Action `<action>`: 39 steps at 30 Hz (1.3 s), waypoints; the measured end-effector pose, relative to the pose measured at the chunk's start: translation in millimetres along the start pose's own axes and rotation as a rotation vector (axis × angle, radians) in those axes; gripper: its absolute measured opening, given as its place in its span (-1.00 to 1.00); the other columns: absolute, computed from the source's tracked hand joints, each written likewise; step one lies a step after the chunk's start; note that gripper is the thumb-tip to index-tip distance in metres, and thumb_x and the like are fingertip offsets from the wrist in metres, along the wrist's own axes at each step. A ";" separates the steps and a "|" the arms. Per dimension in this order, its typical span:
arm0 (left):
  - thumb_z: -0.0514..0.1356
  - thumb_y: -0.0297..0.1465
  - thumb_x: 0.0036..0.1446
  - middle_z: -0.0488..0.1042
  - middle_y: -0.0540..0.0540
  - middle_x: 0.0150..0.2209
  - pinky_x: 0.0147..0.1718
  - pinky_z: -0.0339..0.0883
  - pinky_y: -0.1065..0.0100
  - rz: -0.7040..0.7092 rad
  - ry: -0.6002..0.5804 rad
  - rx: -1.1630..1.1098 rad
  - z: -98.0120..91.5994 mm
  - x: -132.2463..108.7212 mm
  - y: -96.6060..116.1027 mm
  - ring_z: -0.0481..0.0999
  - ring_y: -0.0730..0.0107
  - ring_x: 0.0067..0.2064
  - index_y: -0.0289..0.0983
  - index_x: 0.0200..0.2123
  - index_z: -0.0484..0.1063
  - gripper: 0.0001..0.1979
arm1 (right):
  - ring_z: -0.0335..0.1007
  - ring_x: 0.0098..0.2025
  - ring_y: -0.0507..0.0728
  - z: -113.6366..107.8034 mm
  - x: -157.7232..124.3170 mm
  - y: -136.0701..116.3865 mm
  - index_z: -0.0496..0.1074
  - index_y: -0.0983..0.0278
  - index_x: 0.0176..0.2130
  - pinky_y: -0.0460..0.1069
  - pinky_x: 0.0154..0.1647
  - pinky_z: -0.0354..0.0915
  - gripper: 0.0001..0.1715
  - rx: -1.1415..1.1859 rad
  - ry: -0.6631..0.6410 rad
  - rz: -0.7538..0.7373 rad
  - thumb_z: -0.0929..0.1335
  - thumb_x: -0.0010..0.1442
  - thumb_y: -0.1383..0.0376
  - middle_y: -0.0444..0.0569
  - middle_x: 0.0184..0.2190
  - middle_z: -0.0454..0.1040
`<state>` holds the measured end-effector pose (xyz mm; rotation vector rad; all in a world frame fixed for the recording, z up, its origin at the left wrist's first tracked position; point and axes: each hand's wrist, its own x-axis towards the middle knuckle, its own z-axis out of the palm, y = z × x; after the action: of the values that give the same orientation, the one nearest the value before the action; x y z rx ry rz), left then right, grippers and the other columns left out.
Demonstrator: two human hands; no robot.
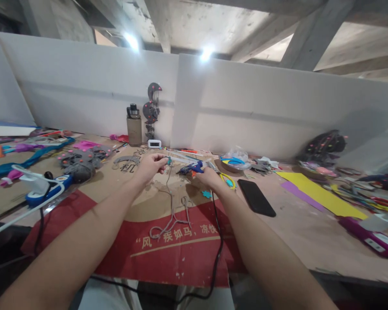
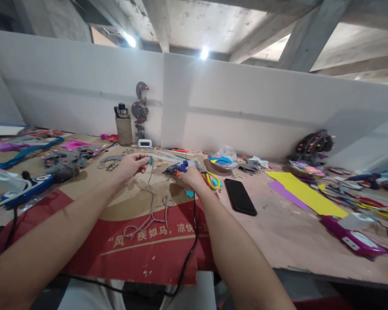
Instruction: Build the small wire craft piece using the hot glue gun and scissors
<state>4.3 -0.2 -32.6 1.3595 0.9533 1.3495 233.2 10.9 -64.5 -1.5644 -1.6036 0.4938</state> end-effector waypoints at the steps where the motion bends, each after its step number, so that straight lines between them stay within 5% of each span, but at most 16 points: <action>1: 0.30 -0.35 -0.09 0.34 0.04 -0.59 -0.63 0.15 0.49 0.001 0.012 -0.008 -0.1 0.2 0.1 0.28 0.59 -0.59 -0.34 -0.43 0.41 -0.81 | 0.36 -0.48 0.17 -1.8 0.3 -2.6 0.42 0.27 -0.47 -0.01 -0.46 0.19 -0.86 0.006 0.016 0.011 0.36 -0.16 0.29 -0.02 -0.57 0.43; 6: 0.29 -0.37 -0.09 0.34 0.04 -0.59 -0.60 0.18 0.49 0.022 0.049 -0.036 -4.7 2.7 -0.5 0.28 0.59 -0.59 -0.34 -0.44 0.41 -0.83 | 0.33 -0.44 0.06 -3.2 -9.7 -30.1 0.32 0.25 -0.18 -0.06 -0.44 0.25 -0.58 0.337 0.108 -0.028 0.29 -0.14 0.32 -0.09 -0.38 0.45; 11: 0.32 -0.36 -0.13 0.34 0.03 -0.59 -0.58 0.20 0.48 0.031 0.117 -0.062 -11.5 6.8 -2.5 0.31 0.58 -0.58 -0.33 -0.46 0.39 -0.81 | 0.30 -0.43 -0.01 -1.9 -33.8 -62.9 0.27 0.21 -0.16 -0.09 -0.45 0.28 -0.62 0.738 -0.102 -0.165 0.32 -0.04 0.25 -0.07 -0.18 0.46; 18: 0.29 -0.35 -0.12 0.31 0.05 -0.63 -0.60 0.16 0.48 0.073 0.127 -0.061 -13.7 8.3 -1.1 0.25 0.60 -0.62 -0.32 -0.49 0.37 -0.82 | 0.21 -0.54 -0.02 -0.7 -47.4 -72.8 0.28 0.25 -0.19 -0.08 -0.51 0.20 -0.64 0.548 -0.106 -0.240 0.31 0.09 0.07 -0.11 -0.40 0.44; 27: 0.26 -0.36 -0.12 0.30 0.05 -0.65 -0.61 0.15 0.48 0.072 0.161 -0.037 -8.0 4.8 3.7 0.25 0.59 -0.63 -0.32 -0.52 0.34 -0.84 | 0.34 -0.36 0.11 2.5 -48.8 -69.7 0.35 0.25 -0.17 0.00 -0.32 0.27 -0.69 0.324 -0.076 -0.305 0.29 0.12 0.12 -0.03 -0.35 0.48; 39: 0.26 -0.38 -0.09 0.30 0.05 -0.66 -0.62 0.12 0.47 0.097 0.125 -0.055 -6.1 3.6 3.2 0.24 0.59 -0.64 -0.32 -0.50 0.35 -0.85 | 0.36 -0.30 0.15 7.8 -45.9 -62.9 0.37 0.22 -0.09 0.00 -0.33 0.27 -0.64 0.250 -0.036 -0.359 0.29 0.11 0.15 -0.04 -0.35 0.46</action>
<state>-1.7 3.2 -29.0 1.3066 0.9360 1.5384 182.4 -40.3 -34.1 -1.0607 -1.7289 0.5035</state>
